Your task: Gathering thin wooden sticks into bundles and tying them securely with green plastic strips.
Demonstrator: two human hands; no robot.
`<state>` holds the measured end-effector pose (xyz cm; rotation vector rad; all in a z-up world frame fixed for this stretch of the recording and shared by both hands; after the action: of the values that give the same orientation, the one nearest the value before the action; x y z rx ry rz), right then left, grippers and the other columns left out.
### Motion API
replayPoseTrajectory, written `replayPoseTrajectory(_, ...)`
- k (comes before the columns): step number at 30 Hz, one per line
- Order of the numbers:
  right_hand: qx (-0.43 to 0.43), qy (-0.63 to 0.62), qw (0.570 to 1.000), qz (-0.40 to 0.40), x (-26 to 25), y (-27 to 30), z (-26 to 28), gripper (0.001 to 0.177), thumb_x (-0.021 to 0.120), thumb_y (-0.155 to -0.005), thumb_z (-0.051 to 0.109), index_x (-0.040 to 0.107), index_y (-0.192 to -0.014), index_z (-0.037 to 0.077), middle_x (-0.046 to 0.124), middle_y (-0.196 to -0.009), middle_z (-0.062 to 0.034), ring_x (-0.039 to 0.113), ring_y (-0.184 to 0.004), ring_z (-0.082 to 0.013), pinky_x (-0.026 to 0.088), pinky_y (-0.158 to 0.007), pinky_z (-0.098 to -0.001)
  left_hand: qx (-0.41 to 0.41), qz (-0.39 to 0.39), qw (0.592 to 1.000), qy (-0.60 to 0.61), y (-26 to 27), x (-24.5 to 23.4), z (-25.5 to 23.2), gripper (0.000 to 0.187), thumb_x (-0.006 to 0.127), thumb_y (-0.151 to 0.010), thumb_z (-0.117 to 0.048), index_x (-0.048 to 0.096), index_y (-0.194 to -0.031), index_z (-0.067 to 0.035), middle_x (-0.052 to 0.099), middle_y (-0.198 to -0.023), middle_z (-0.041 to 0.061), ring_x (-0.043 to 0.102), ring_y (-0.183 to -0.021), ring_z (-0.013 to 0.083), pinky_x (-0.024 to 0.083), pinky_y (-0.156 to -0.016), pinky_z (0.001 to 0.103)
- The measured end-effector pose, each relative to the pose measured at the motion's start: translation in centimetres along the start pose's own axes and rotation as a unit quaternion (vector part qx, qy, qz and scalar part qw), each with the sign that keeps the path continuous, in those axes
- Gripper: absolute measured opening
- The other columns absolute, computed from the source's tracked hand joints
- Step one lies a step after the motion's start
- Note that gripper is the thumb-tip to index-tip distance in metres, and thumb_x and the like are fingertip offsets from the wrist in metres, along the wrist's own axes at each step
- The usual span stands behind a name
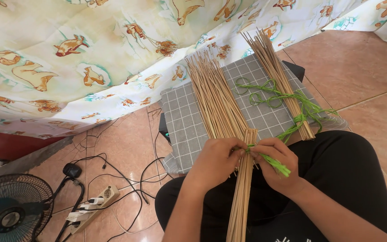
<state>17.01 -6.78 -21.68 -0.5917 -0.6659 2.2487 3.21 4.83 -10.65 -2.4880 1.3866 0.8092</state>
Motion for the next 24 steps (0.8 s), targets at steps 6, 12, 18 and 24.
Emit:
replayPoseTrajectory(6,0.153,-0.121,0.978,0.069,-0.3,0.2,-1.0,0.005,0.072,-0.089,0.0,0.077,-0.09,0.002,0.073,-0.086,-0.0087,0.06,-0.07,-0.011,0.054,-0.064,-0.0327,0.003,0.06,0.994,-0.093,0.1,-1.9,-2.0,0.022,0.06,-0.097,-0.006,0.075,-0.111,0.003,0.077,-0.086,0.022,0.077,-0.079,0.0383,0.062,-0.069,0.043)
replayPoseTrajectory(12,-0.033,0.051,0.978,0.2,-1.7,-1.4,1.1,0.011,0.073,-0.084,0.002,0.077,-0.086,0.012,0.078,-0.087,-0.002,0.073,-0.059,-0.0192,0.059,-0.056,-0.0317,-0.091,0.065,0.993,-0.039,-1.4,-0.5,1.7,0.029,0.052,-0.099,-0.01,0.072,-0.116,0.002,0.076,-0.083,0.01,0.075,-0.065,0.0184,0.061,-0.063,0.033)
replayPoseTrajectory(18,-0.013,0.061,0.946,0.317,-2.0,-0.7,0.7,0.028,0.075,-0.074,0.003,0.07,-0.099,0.012,0.071,-0.094,0.0029,0.066,-0.062,-0.0155,0.052,-0.056,-0.0306,-0.064,0.053,0.979,-0.189,-1.8,0.4,2.0,0.016,0.061,-0.082,-0.01,0.075,-0.089,-0.008,0.077,-0.083,0.007,0.073,-0.077,0.0303,0.057,-0.073,0.041)
replayPoseTrajectory(24,-0.061,0.057,0.944,0.319,-2.3,-0.6,1.2,0.034,0.069,-0.066,-0.005,0.072,-0.097,0.008,0.074,-0.104,0.0014,0.07,-0.068,-0.0162,0.055,-0.06,-0.029,-0.055,0.158,0.963,-0.212,-1.7,0.7,2.1,0.025,0.055,-0.086,-0.016,0.076,-0.095,-0.006,0.078,-0.095,0.01,0.074,-0.087,0.0311,0.059,-0.078,0.041)
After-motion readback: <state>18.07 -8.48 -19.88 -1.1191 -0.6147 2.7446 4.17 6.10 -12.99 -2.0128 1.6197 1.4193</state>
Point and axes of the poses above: each hand's wrist, its own y-axis away from the middle knuckle, its own x-axis out of the palm, z = x × y, the point moved 1 cm from there along -y, towards the middle knuckle
